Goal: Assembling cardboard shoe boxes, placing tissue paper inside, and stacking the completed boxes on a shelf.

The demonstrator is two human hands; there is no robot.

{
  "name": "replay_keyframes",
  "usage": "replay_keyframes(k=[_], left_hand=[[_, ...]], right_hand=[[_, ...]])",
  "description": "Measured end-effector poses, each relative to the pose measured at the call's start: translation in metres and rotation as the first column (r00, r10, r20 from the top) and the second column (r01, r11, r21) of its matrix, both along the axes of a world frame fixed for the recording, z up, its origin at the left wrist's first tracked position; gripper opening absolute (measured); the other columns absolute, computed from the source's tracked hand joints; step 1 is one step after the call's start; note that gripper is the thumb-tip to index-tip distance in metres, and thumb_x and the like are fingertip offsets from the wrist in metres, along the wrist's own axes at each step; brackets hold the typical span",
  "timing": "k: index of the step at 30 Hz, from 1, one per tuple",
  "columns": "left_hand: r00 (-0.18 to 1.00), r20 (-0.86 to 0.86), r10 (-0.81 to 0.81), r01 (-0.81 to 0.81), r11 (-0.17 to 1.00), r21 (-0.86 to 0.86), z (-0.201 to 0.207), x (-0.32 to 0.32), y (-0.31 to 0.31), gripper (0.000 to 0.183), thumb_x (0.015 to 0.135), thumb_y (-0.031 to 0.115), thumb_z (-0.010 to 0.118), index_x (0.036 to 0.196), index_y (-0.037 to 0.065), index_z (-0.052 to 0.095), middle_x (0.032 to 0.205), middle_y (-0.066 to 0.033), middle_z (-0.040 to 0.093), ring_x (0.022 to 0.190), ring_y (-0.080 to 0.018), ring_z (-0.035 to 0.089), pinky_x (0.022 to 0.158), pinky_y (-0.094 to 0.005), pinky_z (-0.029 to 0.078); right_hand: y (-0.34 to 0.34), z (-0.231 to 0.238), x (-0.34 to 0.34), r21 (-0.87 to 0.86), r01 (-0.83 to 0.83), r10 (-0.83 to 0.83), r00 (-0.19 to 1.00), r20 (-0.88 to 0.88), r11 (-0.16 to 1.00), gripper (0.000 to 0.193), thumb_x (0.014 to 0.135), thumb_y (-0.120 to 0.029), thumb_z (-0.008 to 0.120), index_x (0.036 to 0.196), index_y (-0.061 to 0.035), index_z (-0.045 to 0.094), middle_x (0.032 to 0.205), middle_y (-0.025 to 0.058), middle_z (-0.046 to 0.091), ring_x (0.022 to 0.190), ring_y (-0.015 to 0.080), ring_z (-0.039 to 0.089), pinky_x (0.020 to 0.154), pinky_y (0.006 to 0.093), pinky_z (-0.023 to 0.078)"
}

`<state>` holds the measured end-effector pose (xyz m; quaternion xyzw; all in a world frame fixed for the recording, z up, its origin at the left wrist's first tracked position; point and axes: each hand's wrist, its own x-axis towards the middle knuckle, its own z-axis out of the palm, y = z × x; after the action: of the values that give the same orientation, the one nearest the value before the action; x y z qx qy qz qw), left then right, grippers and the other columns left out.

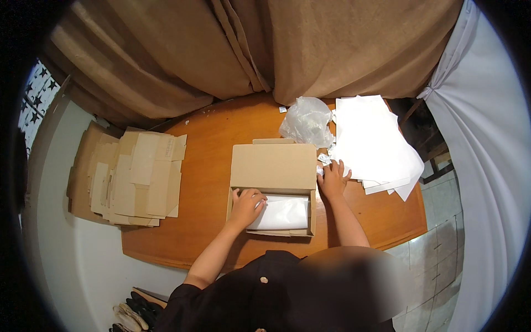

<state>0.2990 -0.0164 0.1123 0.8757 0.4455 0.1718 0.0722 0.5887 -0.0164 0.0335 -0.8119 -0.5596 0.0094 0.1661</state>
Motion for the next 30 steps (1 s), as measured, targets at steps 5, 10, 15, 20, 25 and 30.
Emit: replay_keyframes(k=[5, 10, 15, 20, 25, 30], left_hand=[[0.962, 0.272, -0.027, 0.085, 0.975, -0.205, 0.042, -0.027, -0.012, 0.015, 0.085, 0.019, 0.056, 0.092, 0.009, 0.065, 0.093, -0.0066, 0.062, 0.092, -0.0246, 0.056, 0.089, -0.0397, 0.035], [0.943, 0.329, 0.053, -0.011, 0.992, -0.128, 0.048, -0.06, -0.036, 0.017, 0.084, 0.02, 0.059, 0.096, 0.01, 0.065, 0.094, -0.0063, 0.062, 0.093, -0.0243, 0.056, 0.092, -0.0411, 0.034], [0.976, 0.215, 0.021, 0.012, 0.989, -0.149, 0.033, -0.075, -0.064, 0.023, 0.08, 0.026, 0.064, 0.099, 0.013, 0.066, 0.101, -0.0048, 0.061, 0.103, -0.0224, 0.053, 0.099, -0.0515, 0.026], [0.988, 0.153, 0.024, 0.004, 0.984, -0.181, 0.017, -0.079, -0.08, 0.027, 0.076, 0.028, 0.068, 0.1, 0.016, 0.065, 0.108, -0.0042, 0.058, 0.109, -0.0214, 0.05, 0.101, -0.0534, 0.02], [0.986, 0.166, 0.003, 0.022, 0.989, -0.145, 0.013, -0.079, -0.08, 0.031, 0.076, 0.029, 0.067, 0.105, 0.016, 0.063, 0.11, -0.0045, 0.057, 0.111, -0.0226, 0.049, 0.101, -0.0532, 0.019], [0.975, 0.196, 0.101, -0.073, 0.987, -0.143, 0.02, -0.086, -0.079, 0.04, 0.079, 0.026, 0.064, 0.115, 0.012, 0.055, 0.115, -0.0073, 0.054, 0.114, -0.0256, 0.046, 0.102, -0.0514, 0.02]], right_hand=[[-0.032, -0.001, -0.011, 0.005, 0.151, -0.149, 0.98, -0.135, 0.988, 0.022, 0.073, -0.025, 0.068, 0.092, -0.0153, 0.061, 0.125, 0.0057, 0.046, 0.128, 0.0299, 0.029, 0.099, 0.0647, 0.013], [-0.071, -0.002, -0.024, -0.037, 0.195, -0.198, 0.942, -0.27, 0.98, 0.014, 0.075, -0.021, 0.065, 0.086, -0.0159, 0.059, 0.1, -0.0008, 0.058, 0.117, 0.0251, 0.044, 0.099, 0.0639, 0.009], [-0.09, 0.057, -0.047, 0.354, 0.248, -0.078, 0.899, -0.43, 0.902, 0.011, 0.08, -0.019, 0.065, 0.088, -0.012, 0.061, 0.084, -0.0013, 0.064, 0.087, 0.0132, 0.06, 0.103, 0.0553, 0.007], [-0.091, 0.09, -0.086, 0.56, -0.08, 0.369, 0.827, -0.425, 0.825, 0.023, 0.078, -0.019, 0.069, 0.097, -0.0089, 0.061, 0.085, -0.0024, 0.065, 0.078, 0.0118, 0.062, 0.105, 0.0502, 0.005], [-0.077, 0.081, -0.12, 0.319, -0.033, 0.229, 0.765, -0.602, 0.947, 0.059, 0.075, -0.028, 0.071, 0.124, -0.0105, 0.044, 0.094, 0.0003, 0.063, 0.095, 0.0154, 0.057, 0.103, 0.0557, 0.003], [-0.07, 0.088, -0.108, 0.25, 0.162, 0.03, 0.783, -0.621, 0.955, 0.079, 0.075, -0.036, 0.07, 0.137, -0.0097, 0.028, 0.117, 0.0074, 0.052, 0.112, 0.0242, 0.047, 0.1, 0.0603, 0.002]])
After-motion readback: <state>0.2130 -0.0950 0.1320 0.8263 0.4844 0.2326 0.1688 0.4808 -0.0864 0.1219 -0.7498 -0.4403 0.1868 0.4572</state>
